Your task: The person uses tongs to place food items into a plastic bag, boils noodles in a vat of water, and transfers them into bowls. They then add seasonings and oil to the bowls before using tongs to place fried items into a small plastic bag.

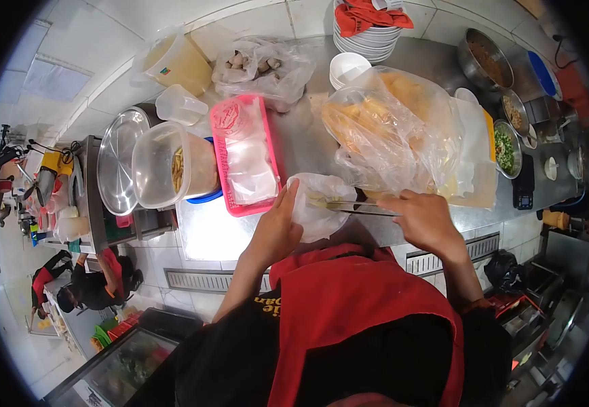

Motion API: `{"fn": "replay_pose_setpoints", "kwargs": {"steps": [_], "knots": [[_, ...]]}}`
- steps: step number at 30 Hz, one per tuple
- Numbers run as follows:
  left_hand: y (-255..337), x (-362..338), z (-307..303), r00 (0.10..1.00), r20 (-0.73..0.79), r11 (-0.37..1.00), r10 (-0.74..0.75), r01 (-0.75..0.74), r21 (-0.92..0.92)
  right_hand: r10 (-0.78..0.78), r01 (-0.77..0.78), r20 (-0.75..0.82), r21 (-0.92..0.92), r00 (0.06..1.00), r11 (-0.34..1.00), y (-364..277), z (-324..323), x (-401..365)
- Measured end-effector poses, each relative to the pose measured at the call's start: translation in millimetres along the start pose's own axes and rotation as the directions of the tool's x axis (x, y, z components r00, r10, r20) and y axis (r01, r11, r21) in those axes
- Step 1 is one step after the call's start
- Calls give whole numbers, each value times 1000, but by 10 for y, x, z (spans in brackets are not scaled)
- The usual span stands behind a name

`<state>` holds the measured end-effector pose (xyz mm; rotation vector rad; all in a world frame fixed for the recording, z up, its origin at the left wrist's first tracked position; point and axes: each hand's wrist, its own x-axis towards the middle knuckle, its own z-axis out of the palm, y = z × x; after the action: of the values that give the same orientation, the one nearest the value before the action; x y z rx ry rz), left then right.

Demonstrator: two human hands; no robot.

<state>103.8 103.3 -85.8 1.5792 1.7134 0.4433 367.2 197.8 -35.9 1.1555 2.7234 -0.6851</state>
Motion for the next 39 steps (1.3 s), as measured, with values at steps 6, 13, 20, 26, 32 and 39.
{"fn": "replay_pose_setpoints", "kwargs": {"steps": [6,13,20,26,32,39], "knots": [[-115,82,84,995,-47,996,84,-82,44,217,-186,-16,458,976,869,364,-444,-483],[-113,193,68,997,-68,981,38,-51,-190,699,-570,-309,415,645,709,1011,-758,-1525],[340,374,-72,994,-93,998,-55,57,21,704,-688,-310,177,639,704,1685,1,-1141],[507,447,5,994,-66,994,-90,94,58,626,-630,-247,70,740,773,1715,-66,-1198],[456,474,79,987,-80,987,-142,147,66,566,-570,-293,81,770,817,1773,-177,-1285],[56,454,146,997,-55,999,-45,44,-14,598,-445,-293,449,746,775,1332,-755,-1616]]}}
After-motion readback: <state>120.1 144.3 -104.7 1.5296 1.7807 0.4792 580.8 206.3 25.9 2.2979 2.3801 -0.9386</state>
